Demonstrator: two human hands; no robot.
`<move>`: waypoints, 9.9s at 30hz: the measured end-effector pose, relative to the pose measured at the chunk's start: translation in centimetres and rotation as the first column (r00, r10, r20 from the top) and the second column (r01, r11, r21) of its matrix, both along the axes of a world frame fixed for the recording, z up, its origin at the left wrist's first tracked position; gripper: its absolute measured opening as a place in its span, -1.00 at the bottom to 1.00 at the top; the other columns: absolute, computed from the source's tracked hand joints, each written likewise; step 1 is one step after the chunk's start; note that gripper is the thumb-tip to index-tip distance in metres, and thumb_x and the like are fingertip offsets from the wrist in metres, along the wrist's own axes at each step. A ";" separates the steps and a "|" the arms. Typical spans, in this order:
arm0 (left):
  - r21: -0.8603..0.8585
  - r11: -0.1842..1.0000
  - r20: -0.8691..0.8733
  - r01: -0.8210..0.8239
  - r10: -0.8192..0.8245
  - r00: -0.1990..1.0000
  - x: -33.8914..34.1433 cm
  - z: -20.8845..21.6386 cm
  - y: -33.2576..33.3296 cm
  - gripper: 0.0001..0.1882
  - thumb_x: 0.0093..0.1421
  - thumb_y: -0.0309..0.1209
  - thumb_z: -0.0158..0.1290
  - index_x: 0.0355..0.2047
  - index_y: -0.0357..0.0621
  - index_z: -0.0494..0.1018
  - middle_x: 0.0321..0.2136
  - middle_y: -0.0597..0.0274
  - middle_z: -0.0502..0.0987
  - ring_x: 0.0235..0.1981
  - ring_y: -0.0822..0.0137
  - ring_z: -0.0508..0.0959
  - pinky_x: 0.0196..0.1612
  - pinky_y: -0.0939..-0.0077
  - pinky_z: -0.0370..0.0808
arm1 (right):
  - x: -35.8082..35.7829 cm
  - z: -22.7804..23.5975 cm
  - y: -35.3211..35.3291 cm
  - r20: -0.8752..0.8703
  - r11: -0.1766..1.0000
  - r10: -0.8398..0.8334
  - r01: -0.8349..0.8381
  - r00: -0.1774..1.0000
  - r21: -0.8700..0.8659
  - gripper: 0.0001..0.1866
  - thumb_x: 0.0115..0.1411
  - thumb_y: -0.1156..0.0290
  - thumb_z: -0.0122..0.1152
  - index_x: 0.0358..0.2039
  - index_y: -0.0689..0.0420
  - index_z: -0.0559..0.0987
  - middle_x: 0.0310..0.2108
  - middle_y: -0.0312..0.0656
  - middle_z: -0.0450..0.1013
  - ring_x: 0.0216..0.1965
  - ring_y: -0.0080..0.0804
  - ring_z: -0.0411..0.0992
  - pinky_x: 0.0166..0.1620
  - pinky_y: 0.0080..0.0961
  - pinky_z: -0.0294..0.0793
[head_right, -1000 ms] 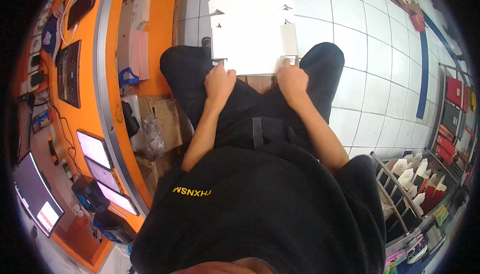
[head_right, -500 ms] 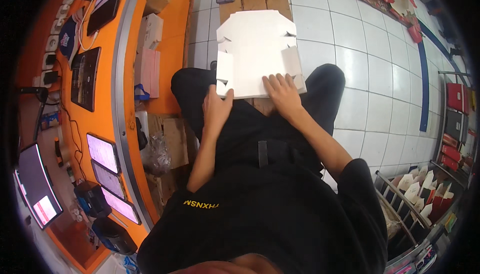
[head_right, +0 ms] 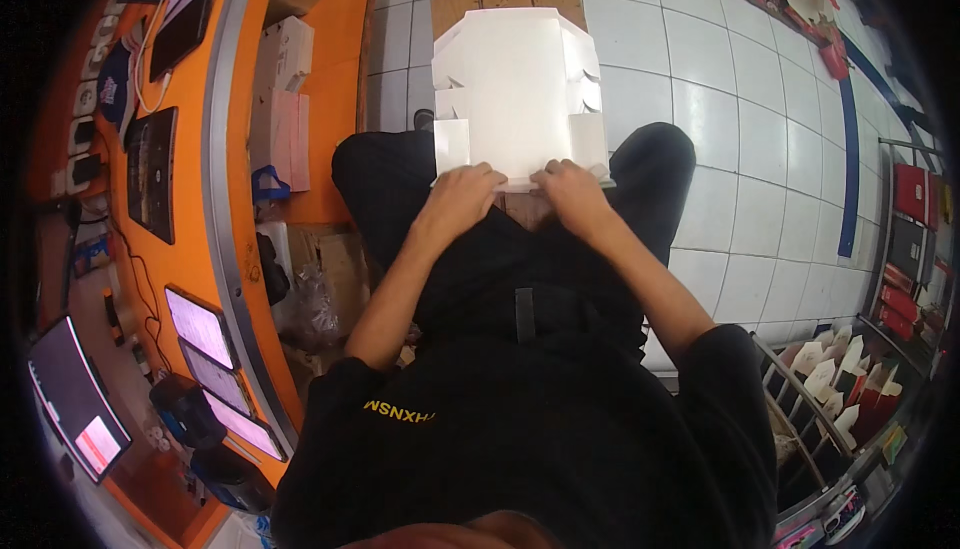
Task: The person assembles a white cardboard food box by folding the side flaps and tucking them into place by hand while seated at a desk.
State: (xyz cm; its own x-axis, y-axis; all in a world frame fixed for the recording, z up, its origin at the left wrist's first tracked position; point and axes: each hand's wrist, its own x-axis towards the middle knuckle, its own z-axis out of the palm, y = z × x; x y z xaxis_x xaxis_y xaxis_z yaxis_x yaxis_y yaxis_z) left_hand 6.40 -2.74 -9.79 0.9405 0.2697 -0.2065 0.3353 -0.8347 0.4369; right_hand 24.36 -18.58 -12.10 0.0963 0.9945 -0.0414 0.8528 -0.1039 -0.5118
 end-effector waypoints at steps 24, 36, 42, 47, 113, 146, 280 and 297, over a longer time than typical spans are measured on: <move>0.057 0.997 0.117 -0.049 0.042 0.992 -2.5 0.4 -2.6 -0.75 0.17 -0.56 0.05 -0.13 -0.23 0.57 -0.11 0.05 0.50 -0.04 0.05 0.54 -0.12 0.11 0.64 | 13.4 -0.9 20.5 0.313 0.975 -0.057 0.120 0.948 -0.186 -0.05 -0.05 -0.10 0.56 0.28 0.09 0.42 0.11 0.10 0.46 0.19 0.06 0.40 0.26 -0.11 0.41; 0.065 0.997 -0.070 -0.033 0.037 0.997 -1.9 -0.1 -2.7 -0.55 0.23 -0.50 0.07 0.16 -0.15 0.43 0.35 -0.34 0.23 0.24 -0.25 0.38 0.07 -0.01 0.60 | 15.2 -0.9 24.2 0.109 0.913 0.030 0.017 0.994 -0.408 -0.13 -0.29 -0.11 0.64 -0.05 0.25 0.63 -0.11 0.07 0.62 -0.05 0.01 0.58 0.03 -0.19 0.56; 0.010 0.954 -0.059 -0.301 0.301 0.952 1.8 0.7 -1.8 -0.10 0.20 -0.01 0.23 0.44 -0.08 0.16 0.38 -0.28 0.17 0.13 -0.25 0.42 -0.02 0.01 0.63 | 10.8 3.5 19.1 0.250 0.983 -0.112 0.145 0.962 -0.117 -0.43 -0.07 0.04 0.55 -0.11 0.09 0.60 -0.23 -0.07 0.62 -0.13 -0.04 0.59 -0.07 -0.15 0.53; 0.141 0.920 -0.075 -0.366 0.379 0.923 5.4 -1.2 -1.1 -0.03 0.19 0.02 0.24 0.47 -0.11 0.08 0.34 -0.14 0.18 0.04 -0.19 0.45 -0.20 0.08 0.67 | 6.1 4.2 14.1 0.395 0.955 -0.219 0.114 0.892 0.272 -0.77 0.09 0.33 0.35 -0.25 0.00 0.54 -0.42 -0.23 0.53 -0.31 -0.28 0.55 -0.25 -0.26 0.42; 0.062 0.677 0.334 -0.734 0.678 0.654 -1.3 0.3 -0.5 -0.56 0.28 -0.43 0.16 0.18 -0.08 0.49 -0.27 0.13 0.66 0.07 0.05 0.53 0.30 -0.07 0.28 | 0.9 0.1 0.5 0.181 0.684 -0.729 0.695 0.660 0.223 -0.65 0.30 0.39 0.20 0.10 -0.05 0.50 -0.08 -0.02 0.50 0.04 -0.03 0.43 0.24 0.26 0.17; 0.281 0.793 0.454 -0.540 0.386 0.803 0.8 0.3 -2.0 -0.56 0.23 -0.41 0.11 0.12 -0.22 0.52 0.14 0.12 0.56 0.08 0.10 0.48 0.21 0.10 0.32 | -0.3 0.7 -0.4 0.013 0.925 -0.378 0.378 0.926 -0.026 -0.32 0.12 0.63 0.10 0.30 -0.08 0.46 0.14 -0.09 0.48 -0.10 0.00 0.60 -0.05 -0.13 0.61; -0.554 0.640 -0.030 -0.533 0.624 0.781 10.7 -1.4 -2.2 -0.62 0.32 -0.19 0.18 -0.27 -0.36 0.66 -0.53 0.04 0.65 -0.45 0.18 0.67 -0.30 0.29 0.59 | 6.3 1.2 4.8 -0.630 0.667 -0.667 0.695 0.398 -0.268 -0.72 0.28 0.29 0.28 -0.33 0.31 0.63 -0.49 -0.11 0.61 -0.48 -0.50 0.57 -0.35 -0.51 0.57; -0.948 0.058 -0.193 -0.313 0.677 0.710 9.6 -1.4 -0.7 -0.56 0.48 -0.24 -0.06 0.07 -0.44 0.50 -0.07 -0.04 0.60 -0.25 0.14 0.70 -0.16 0.34 0.71 | 1.8 -1.4 4.1 -0.844 0.805 -0.461 0.529 0.273 -0.268 -0.53 0.42 0.15 0.06 0.25 0.05 0.34 -0.22 0.06 0.55 -0.24 -0.32 0.53 -0.27 -0.33 0.52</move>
